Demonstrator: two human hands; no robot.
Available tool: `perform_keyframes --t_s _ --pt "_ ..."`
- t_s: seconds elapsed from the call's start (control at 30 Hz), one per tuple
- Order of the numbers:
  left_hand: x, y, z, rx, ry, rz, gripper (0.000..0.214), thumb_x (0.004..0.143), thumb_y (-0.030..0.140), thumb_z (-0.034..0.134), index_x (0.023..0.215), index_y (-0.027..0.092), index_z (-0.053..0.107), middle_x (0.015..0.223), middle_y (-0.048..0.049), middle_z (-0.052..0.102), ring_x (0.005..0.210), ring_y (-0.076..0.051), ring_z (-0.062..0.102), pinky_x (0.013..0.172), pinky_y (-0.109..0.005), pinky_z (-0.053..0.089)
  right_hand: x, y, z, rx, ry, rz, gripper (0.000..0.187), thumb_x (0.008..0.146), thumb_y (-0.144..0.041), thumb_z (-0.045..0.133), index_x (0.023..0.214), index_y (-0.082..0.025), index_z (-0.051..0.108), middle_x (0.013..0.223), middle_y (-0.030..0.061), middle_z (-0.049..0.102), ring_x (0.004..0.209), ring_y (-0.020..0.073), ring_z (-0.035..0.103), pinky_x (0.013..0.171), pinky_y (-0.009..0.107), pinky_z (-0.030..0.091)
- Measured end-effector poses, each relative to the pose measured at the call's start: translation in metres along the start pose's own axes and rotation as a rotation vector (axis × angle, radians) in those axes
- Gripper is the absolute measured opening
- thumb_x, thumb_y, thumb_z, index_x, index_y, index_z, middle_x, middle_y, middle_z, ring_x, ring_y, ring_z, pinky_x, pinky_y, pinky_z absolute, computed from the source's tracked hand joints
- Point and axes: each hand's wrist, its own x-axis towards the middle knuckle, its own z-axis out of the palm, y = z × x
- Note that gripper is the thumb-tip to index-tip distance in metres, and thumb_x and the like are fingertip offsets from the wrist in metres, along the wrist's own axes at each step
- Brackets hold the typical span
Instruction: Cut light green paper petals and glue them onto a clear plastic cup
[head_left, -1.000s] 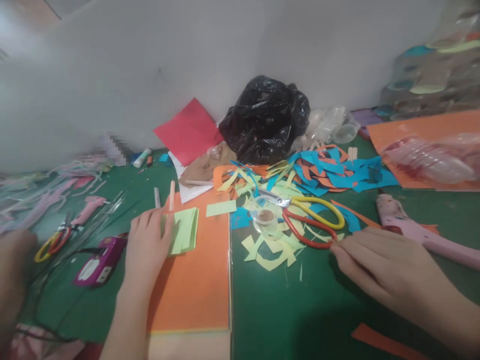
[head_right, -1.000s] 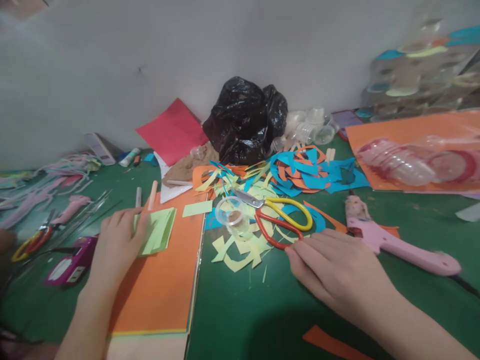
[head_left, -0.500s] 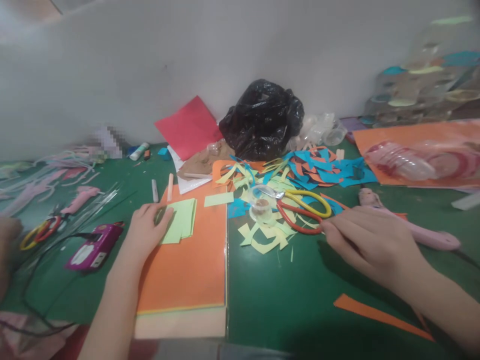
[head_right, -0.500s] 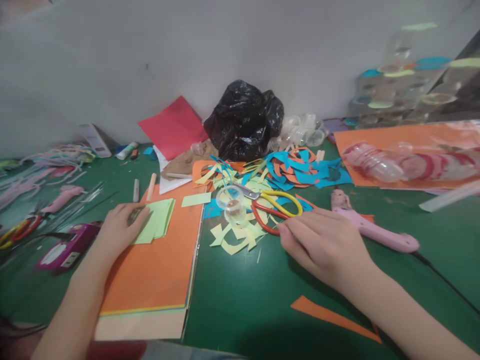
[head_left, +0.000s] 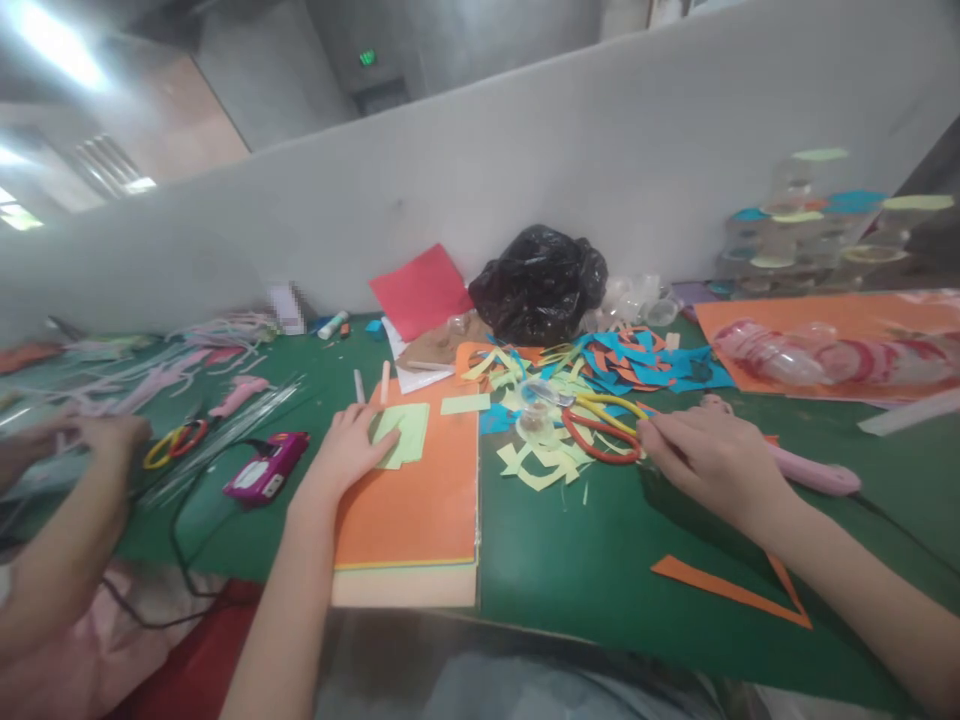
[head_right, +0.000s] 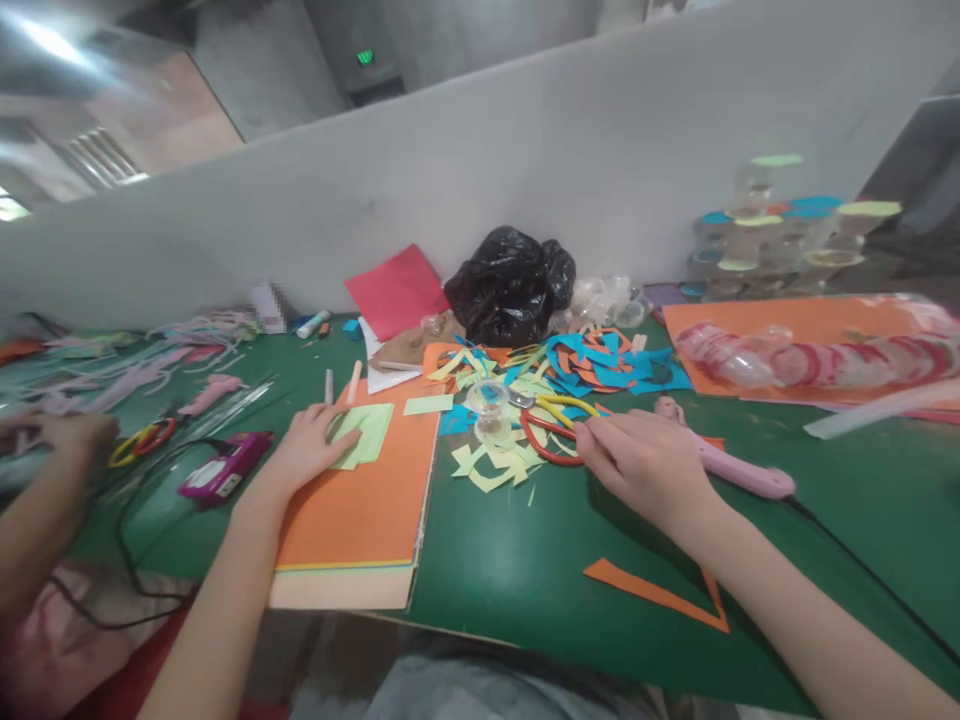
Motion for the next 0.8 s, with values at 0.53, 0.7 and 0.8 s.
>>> perform_keyframes --t_s 0.53,0.7,0.8 --pt "-0.005 0.014 -0.013 0.016 0.253 0.035 0.029 0.093 0.029 0.038 0.096 0.018 0.064 0.108 -0.0148 0.067 0.105 -0.032 0.059 0.097 -0.044 0.047 -0.007 0.019 -0.003 -0.090 -0.009 0.033 0.039 0.098 -0.017 0.053 0.060 -0.019 0.048 0.053 0.0002 0.055 0.053 0.0137 0.053 0.056 0.029 0.031" --pt "-0.034 0.050 -0.034 -0.151 0.625 -0.002 0.030 0.096 0.032 0.042 0.098 0.015 0.066 0.111 -0.0157 0.068 0.112 -0.030 0.058 0.102 -0.043 0.044 -0.001 -0.013 -0.001 0.147 -0.023 0.010 0.040 0.100 -0.023 0.048 0.060 -0.020 0.050 0.053 -0.0007 0.056 0.050 0.0125 0.050 0.059 0.030 0.035" --pt "-0.064 0.092 -0.046 -0.522 0.687 -0.108 0.027 0.094 0.037 0.049 0.097 0.017 0.067 0.111 -0.0108 0.070 0.107 -0.025 0.062 0.099 -0.036 0.047 0.017 -0.059 -0.003 0.524 -0.301 0.155 0.028 0.100 -0.027 0.042 0.087 -0.020 0.065 0.077 0.0037 0.071 0.066 0.0148 0.064 0.064 0.028 0.045"
